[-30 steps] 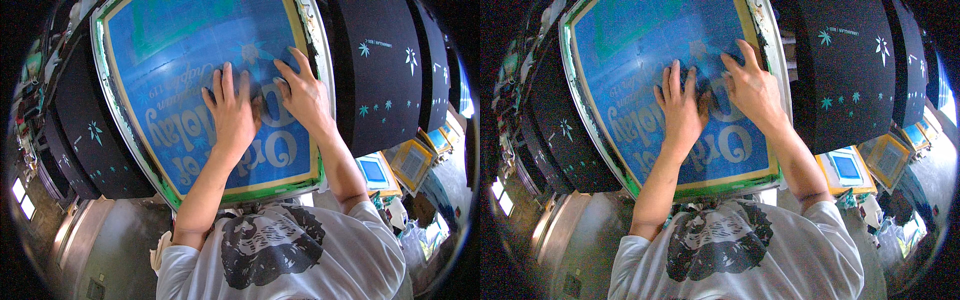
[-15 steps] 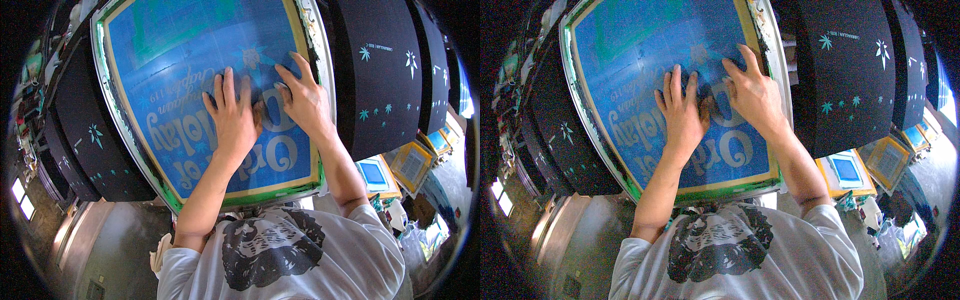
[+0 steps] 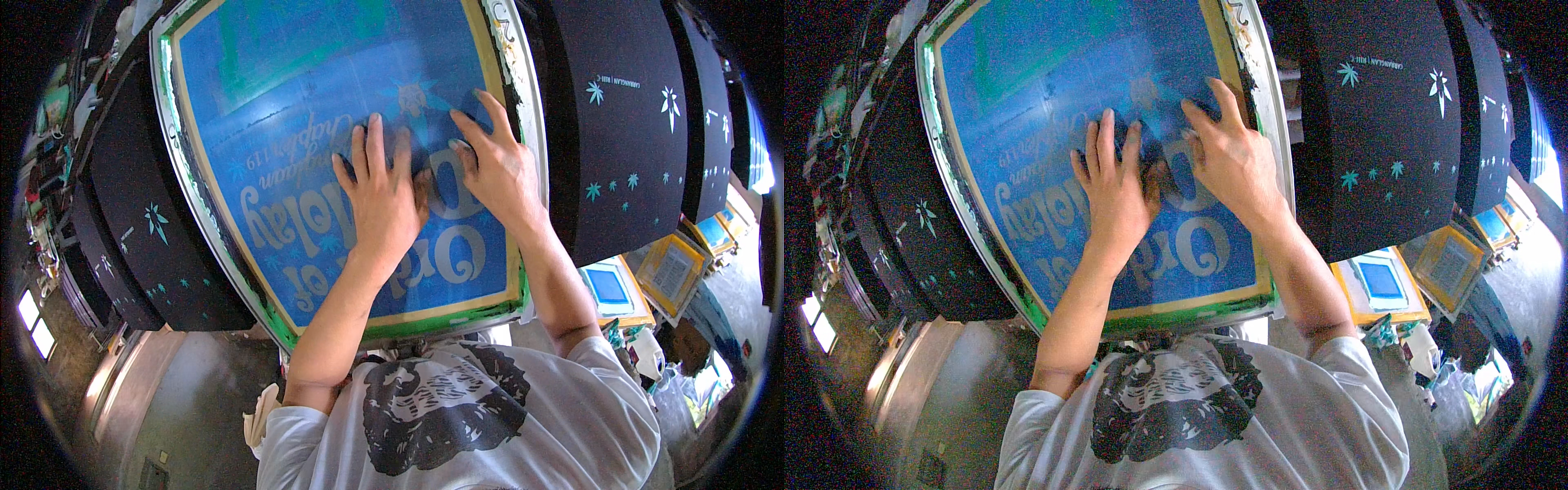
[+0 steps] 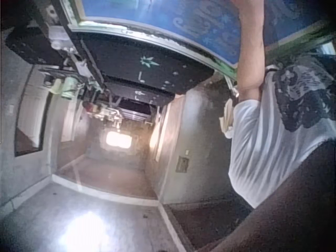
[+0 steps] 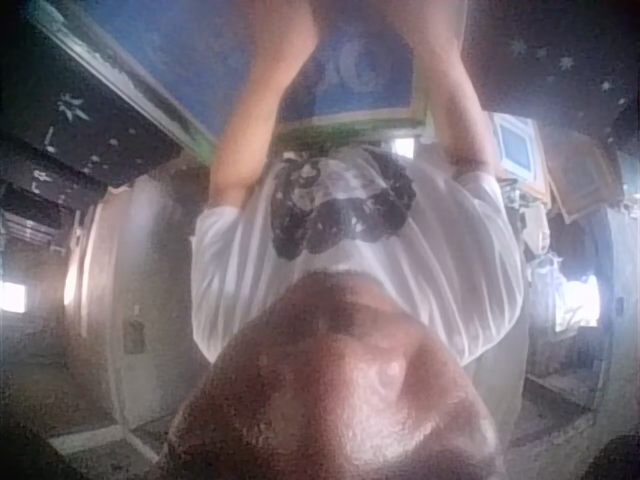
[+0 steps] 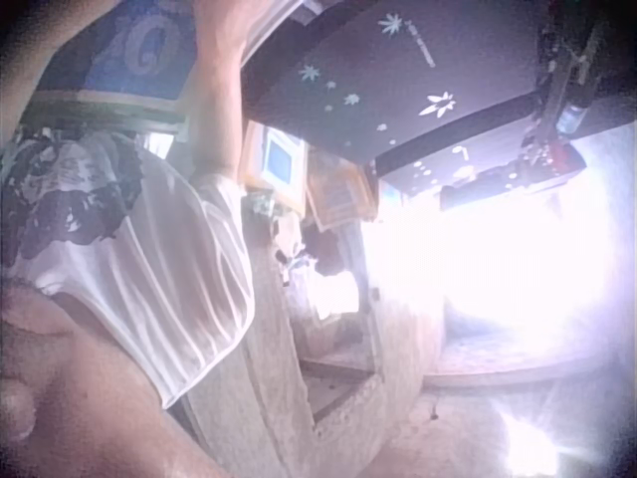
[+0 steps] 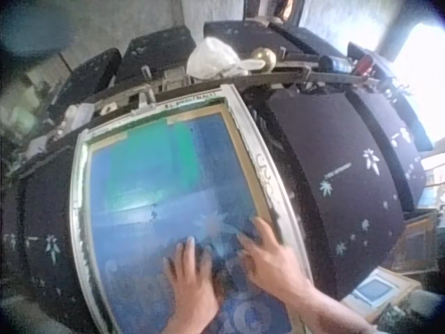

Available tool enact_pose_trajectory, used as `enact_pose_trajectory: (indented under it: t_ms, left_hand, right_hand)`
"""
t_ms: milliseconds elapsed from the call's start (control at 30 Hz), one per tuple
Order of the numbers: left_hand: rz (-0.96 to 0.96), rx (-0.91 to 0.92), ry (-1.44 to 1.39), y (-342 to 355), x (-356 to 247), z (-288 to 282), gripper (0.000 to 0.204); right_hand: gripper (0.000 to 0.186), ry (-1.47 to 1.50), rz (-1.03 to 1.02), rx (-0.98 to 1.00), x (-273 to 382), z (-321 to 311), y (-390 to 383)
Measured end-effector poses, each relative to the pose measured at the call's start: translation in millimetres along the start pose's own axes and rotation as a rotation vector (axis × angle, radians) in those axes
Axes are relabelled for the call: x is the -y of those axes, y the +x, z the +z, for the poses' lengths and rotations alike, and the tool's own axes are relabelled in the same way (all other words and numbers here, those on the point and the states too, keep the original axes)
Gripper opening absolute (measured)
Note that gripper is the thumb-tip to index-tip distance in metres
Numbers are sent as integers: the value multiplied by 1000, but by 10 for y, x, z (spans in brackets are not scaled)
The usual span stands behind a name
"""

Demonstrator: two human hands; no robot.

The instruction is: The person repeatedly applies green ink to a screen printing frame using a squeegee, then wipes the screen surface with a cloth. The person handles the squeegee and cloth while working on the frame in a cluttered workshop.

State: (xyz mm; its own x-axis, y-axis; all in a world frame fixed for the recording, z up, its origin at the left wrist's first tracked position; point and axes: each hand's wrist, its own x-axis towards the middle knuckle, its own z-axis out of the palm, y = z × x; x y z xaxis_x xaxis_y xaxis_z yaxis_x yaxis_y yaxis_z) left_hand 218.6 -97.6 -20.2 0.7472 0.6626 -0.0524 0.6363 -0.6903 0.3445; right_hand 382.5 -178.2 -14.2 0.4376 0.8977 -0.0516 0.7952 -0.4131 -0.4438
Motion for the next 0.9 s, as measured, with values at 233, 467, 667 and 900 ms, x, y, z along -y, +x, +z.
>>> enact_pose_trajectory:
  t_ms: [233, 467, 667, 900]
  left_hand:
    - [4, -8, -4, 0, 5, -3, 56]
    - [-30, 38, 2, -4, 10, -2, 58]
    - [-27, 38, 12, -3, 8, 2, 56]
    - [-24, 34, 15, 3, 13, 1, 55]
  right_hand:
    - [41, 7, 3, 11, 14, -21, 3]
    - [43, -1, -1, 17, 4, -16, 3]
    - [43, -6, 2, 17, 6, -12, 4]
    - [43, 3, 9, 28, 6, -9, 9]
